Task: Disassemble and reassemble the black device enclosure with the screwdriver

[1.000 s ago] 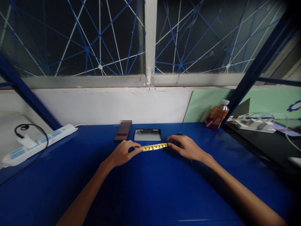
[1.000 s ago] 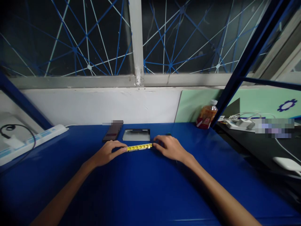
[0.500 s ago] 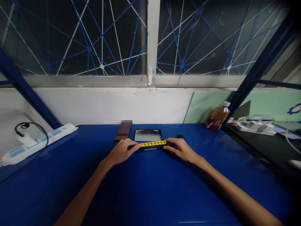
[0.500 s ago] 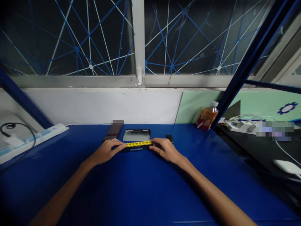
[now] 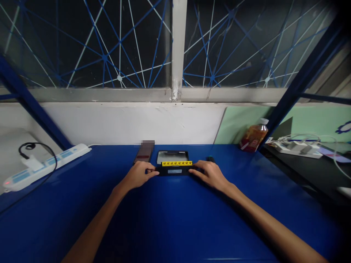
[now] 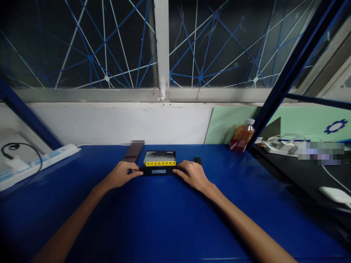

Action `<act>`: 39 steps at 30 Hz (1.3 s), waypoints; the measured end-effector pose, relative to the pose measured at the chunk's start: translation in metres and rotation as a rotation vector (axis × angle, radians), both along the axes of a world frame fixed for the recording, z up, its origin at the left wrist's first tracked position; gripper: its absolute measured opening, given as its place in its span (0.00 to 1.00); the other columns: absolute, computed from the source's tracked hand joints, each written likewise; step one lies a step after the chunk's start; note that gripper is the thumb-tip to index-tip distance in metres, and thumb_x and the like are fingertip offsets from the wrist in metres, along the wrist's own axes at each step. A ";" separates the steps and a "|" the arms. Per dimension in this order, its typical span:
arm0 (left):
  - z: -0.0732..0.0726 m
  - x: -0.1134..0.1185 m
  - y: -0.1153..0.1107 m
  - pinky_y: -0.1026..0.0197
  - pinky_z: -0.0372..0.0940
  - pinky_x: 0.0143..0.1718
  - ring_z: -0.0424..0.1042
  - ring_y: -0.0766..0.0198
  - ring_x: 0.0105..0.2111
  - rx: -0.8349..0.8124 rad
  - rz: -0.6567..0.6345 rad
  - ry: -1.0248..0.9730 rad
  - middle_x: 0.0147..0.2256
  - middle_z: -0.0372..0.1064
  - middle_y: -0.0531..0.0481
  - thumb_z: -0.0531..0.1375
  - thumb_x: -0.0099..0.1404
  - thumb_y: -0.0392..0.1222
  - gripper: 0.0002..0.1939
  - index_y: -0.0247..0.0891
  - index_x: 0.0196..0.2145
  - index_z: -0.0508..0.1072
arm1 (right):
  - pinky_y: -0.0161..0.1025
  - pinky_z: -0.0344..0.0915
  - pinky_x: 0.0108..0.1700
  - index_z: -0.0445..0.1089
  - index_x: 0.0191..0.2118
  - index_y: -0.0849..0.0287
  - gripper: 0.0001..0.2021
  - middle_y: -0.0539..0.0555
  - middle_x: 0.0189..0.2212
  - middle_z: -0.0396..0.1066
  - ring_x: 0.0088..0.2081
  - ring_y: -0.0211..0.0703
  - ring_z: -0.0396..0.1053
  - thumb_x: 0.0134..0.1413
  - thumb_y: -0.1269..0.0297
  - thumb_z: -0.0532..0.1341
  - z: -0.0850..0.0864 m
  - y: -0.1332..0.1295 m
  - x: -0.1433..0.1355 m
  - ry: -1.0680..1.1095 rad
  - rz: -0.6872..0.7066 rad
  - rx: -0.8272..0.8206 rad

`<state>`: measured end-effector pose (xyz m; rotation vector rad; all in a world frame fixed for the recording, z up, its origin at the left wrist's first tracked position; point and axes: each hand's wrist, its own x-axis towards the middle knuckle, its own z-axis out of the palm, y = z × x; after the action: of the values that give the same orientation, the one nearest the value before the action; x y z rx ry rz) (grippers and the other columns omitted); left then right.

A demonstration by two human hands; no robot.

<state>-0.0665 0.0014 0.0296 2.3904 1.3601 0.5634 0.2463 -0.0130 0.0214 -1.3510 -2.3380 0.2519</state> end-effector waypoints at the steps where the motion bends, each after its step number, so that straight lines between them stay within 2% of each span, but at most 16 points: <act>1: -0.001 0.000 0.001 0.63 0.54 0.27 0.66 0.64 0.25 -0.001 0.000 -0.004 0.23 0.70 0.52 0.56 0.62 0.50 0.17 0.38 0.22 0.73 | 0.36 0.58 0.33 0.71 0.36 0.58 0.18 0.54 0.32 0.72 0.33 0.42 0.69 0.62 0.52 0.51 -0.001 0.000 -0.001 -0.022 -0.009 0.012; 6: -0.007 0.000 0.006 0.63 0.55 0.29 0.67 0.64 0.27 0.015 0.038 -0.089 0.25 0.70 0.51 0.54 0.64 0.50 0.18 0.37 0.24 0.74 | 0.34 0.54 0.29 0.67 0.32 0.58 0.18 0.52 0.29 0.71 0.29 0.41 0.68 0.63 0.52 0.48 -0.002 0.000 -0.010 -0.036 -0.080 0.050; 10: -0.014 0.008 0.008 0.63 0.57 0.29 0.66 0.64 0.25 0.057 0.179 -0.184 0.23 0.67 0.52 0.52 0.65 0.51 0.18 0.37 0.26 0.71 | 0.34 0.51 0.26 0.64 0.31 0.56 0.18 0.50 0.24 0.70 0.26 0.41 0.67 0.64 0.51 0.46 -0.002 0.003 -0.019 0.047 -0.155 0.015; 14: -0.012 0.016 0.005 0.64 0.56 0.25 0.63 0.66 0.20 -0.045 0.215 -0.275 0.19 0.62 0.56 0.51 0.66 0.53 0.17 0.36 0.31 0.68 | 0.35 0.53 0.27 0.63 0.29 0.56 0.20 0.50 0.21 0.68 0.25 0.41 0.66 0.64 0.51 0.44 -0.002 0.008 -0.026 0.184 -0.185 -0.022; 17: -0.009 0.019 0.004 0.65 0.56 0.23 0.64 0.68 0.20 -0.149 0.166 -0.346 0.26 0.66 0.53 0.58 0.60 0.53 0.18 0.34 0.39 0.69 | 0.35 0.54 0.27 0.65 0.27 0.57 0.21 0.51 0.21 0.68 0.25 0.40 0.65 0.63 0.50 0.45 -0.001 0.010 -0.028 0.262 -0.191 -0.046; 19: -0.009 0.019 0.005 0.66 0.57 0.23 0.63 0.69 0.21 -0.176 0.142 -0.340 0.29 0.67 0.52 0.60 0.57 0.51 0.22 0.33 0.45 0.69 | 0.35 0.53 0.26 0.68 0.30 0.58 0.20 0.51 0.22 0.68 0.24 0.40 0.64 0.61 0.49 0.49 0.000 0.010 -0.028 0.276 -0.196 -0.077; 21: -0.009 0.018 0.007 0.66 0.56 0.23 0.62 0.69 0.21 -0.153 0.128 -0.319 0.28 0.66 0.53 0.59 0.58 0.50 0.22 0.33 0.47 0.70 | 0.35 0.54 0.25 0.70 0.38 0.59 0.18 0.52 0.25 0.71 0.24 0.39 0.64 0.56 0.48 0.56 0.001 0.008 -0.028 0.279 -0.183 -0.119; 24: -0.011 0.018 0.010 0.66 0.55 0.24 0.59 0.70 0.21 -0.106 0.118 -0.313 0.27 0.65 0.54 0.58 0.60 0.50 0.23 0.35 0.50 0.69 | 0.36 0.58 0.26 0.66 0.51 0.62 0.28 0.54 0.29 0.73 0.26 0.41 0.67 0.48 0.49 0.63 -0.001 0.008 -0.029 0.303 -0.167 -0.143; 26: -0.012 0.018 0.011 0.66 0.55 0.24 0.57 0.71 0.20 -0.095 0.120 -0.304 0.27 0.64 0.54 0.60 0.57 0.50 0.27 0.36 0.52 0.67 | 0.37 0.60 0.28 0.61 0.56 0.64 0.34 0.55 0.30 0.74 0.27 0.42 0.68 0.46 0.50 0.64 -0.004 0.009 -0.029 0.317 -0.164 -0.131; 29: -0.013 0.019 0.013 0.65 0.56 0.27 0.58 0.68 0.23 -0.054 0.118 -0.265 0.25 0.62 0.55 0.63 0.53 0.48 0.28 0.36 0.51 0.68 | 0.38 0.62 0.28 0.58 0.58 0.63 0.34 0.55 0.30 0.74 0.27 0.42 0.69 0.48 0.50 0.64 -0.009 0.011 -0.028 0.308 -0.150 -0.101; 34: -0.018 0.020 0.017 0.63 0.55 0.28 0.58 0.66 0.24 0.019 0.154 -0.197 0.24 0.58 0.55 0.63 0.53 0.48 0.20 0.39 0.43 0.72 | 0.37 0.58 0.25 0.61 0.56 0.63 0.32 0.53 0.26 0.73 0.24 0.42 0.67 0.49 0.49 0.62 -0.012 0.014 -0.025 0.240 -0.160 -0.069; 39: -0.025 0.018 0.019 0.63 0.53 0.26 0.57 0.66 0.23 0.039 0.153 -0.149 0.25 0.57 0.55 0.62 0.55 0.52 0.22 0.38 0.44 0.72 | 0.35 0.55 0.24 0.66 0.52 0.59 0.27 0.51 0.24 0.72 0.23 0.41 0.66 0.50 0.47 0.61 -0.012 0.015 -0.024 0.185 -0.143 -0.095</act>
<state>-0.0488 0.0201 0.0044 2.2355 1.4860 0.7996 0.2223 0.0024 0.0091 -1.4663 -2.0910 0.4295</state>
